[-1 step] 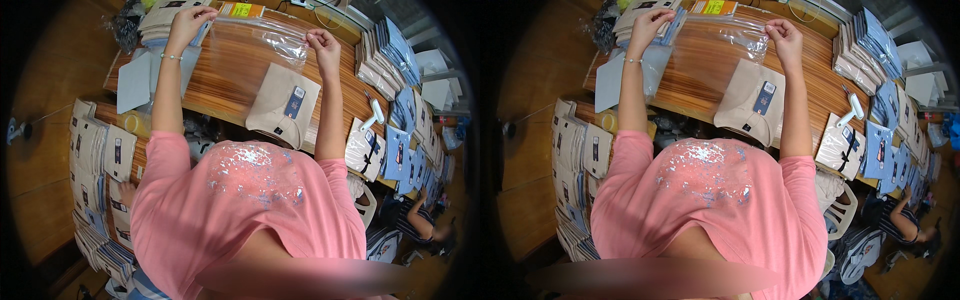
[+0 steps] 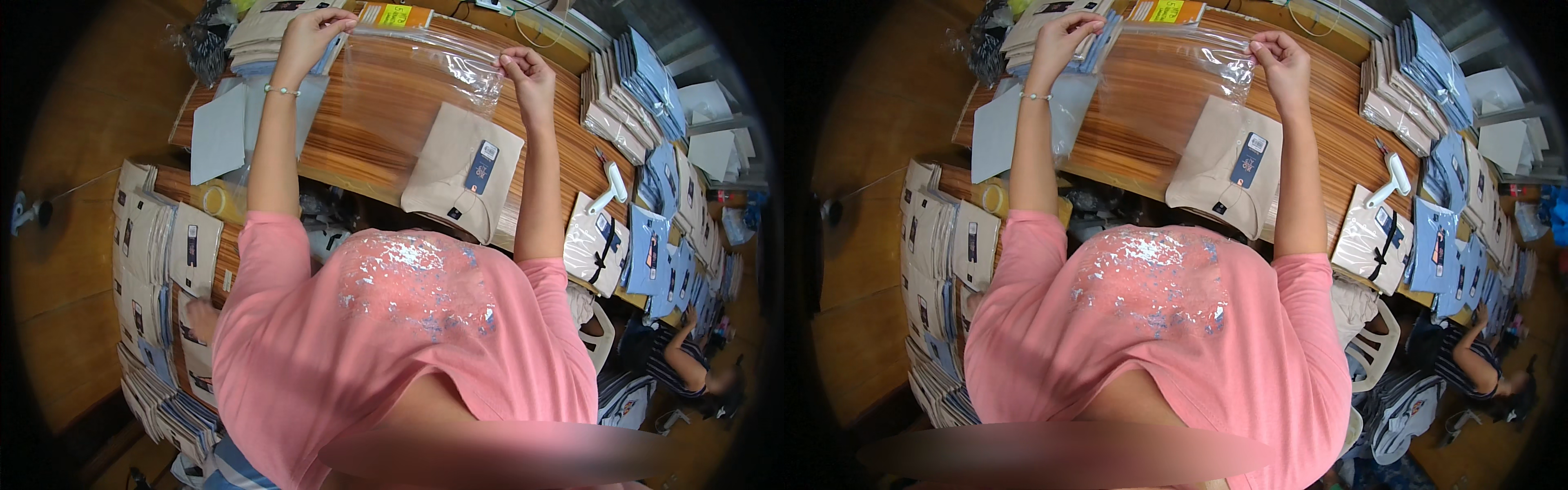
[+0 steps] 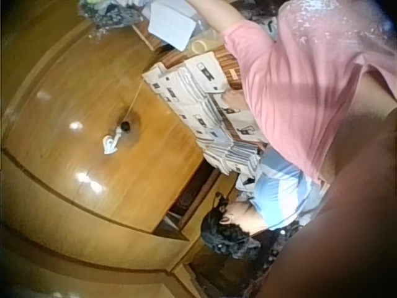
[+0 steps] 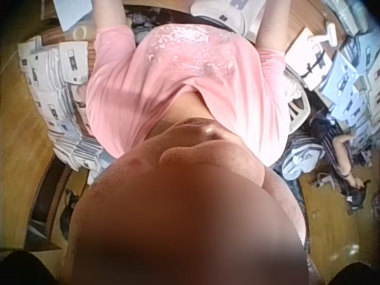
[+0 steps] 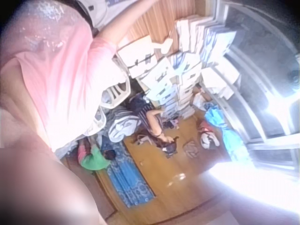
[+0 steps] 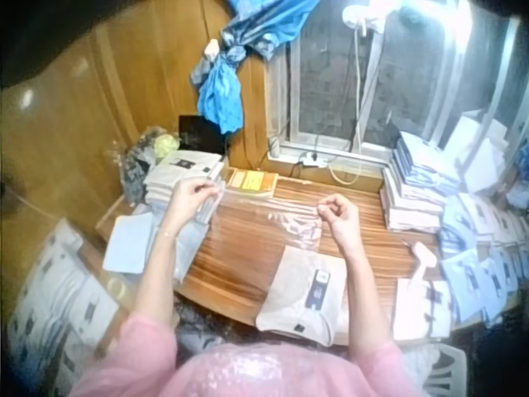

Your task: The person folds a beige garment on a wooden table, places a cardboard insert inside, and then slides the folded item into a clear plastic bag. The person smooths the bag and sets the packaged item aside.

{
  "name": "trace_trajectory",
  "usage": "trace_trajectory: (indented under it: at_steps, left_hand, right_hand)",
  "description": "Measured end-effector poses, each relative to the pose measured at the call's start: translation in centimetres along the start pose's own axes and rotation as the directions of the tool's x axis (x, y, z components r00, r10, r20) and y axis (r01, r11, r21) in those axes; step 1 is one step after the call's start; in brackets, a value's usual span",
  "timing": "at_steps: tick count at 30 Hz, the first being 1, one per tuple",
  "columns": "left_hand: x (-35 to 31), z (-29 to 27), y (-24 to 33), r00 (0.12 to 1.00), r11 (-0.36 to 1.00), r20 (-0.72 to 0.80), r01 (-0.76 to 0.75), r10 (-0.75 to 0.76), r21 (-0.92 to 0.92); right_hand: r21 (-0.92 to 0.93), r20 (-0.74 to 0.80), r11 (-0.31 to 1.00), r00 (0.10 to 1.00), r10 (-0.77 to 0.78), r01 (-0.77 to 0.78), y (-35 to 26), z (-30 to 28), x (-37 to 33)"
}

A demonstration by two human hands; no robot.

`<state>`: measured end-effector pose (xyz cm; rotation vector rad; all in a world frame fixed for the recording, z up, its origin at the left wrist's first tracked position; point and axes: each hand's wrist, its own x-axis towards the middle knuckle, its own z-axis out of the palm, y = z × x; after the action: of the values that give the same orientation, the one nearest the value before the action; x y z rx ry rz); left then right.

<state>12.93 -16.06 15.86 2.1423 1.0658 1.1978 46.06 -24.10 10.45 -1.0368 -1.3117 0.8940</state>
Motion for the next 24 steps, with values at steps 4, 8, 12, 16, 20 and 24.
trace_trajectory:
  at_steps: [4,8,12,16,20,24]
  left_hand:
    - [0.0,2.3,1.8,0.963,0.974,0.202,0.142,-0.177,0.178]
    - [0.8,6.4,1.0,0.91,0.963,0.385,-0.224,0.152,0.149]
    - [0.6,7.1,3.2,0.841,0.777,0.241,-0.54,0.484,0.323]
    - [-4.6,9.0,5.0,0.923,0.982,0.38,0.129,-0.067,-0.14]
    - [-10.1,13.4,-0.5,0.373,0.679,0.854,0.734,-0.362,-0.032]
    - [-9.7,18.8,-4.4,0.644,0.301,0.616,0.761,-0.454,-0.575]
  right_hand:
    - [-0.644,0.25,0.758,0.909,0.333,-0.101,0.4,0.1,0.1]
    - [-0.601,0.277,0.768,0.959,-0.061,0.222,0.1,5.9,1.4]
    - [-0.275,0.483,0.916,0.782,0.393,-0.291,2.5,8.9,4.5]
    - [0.187,0.107,0.862,0.882,0.458,-0.47,7.2,5.5,5.8]
    - [0.592,-0.12,0.734,0.865,0.488,-0.332,9.3,2.0,5.3]
    - [0.669,-0.322,0.714,0.786,0.528,-0.206,11.4,-0.4,2.5]
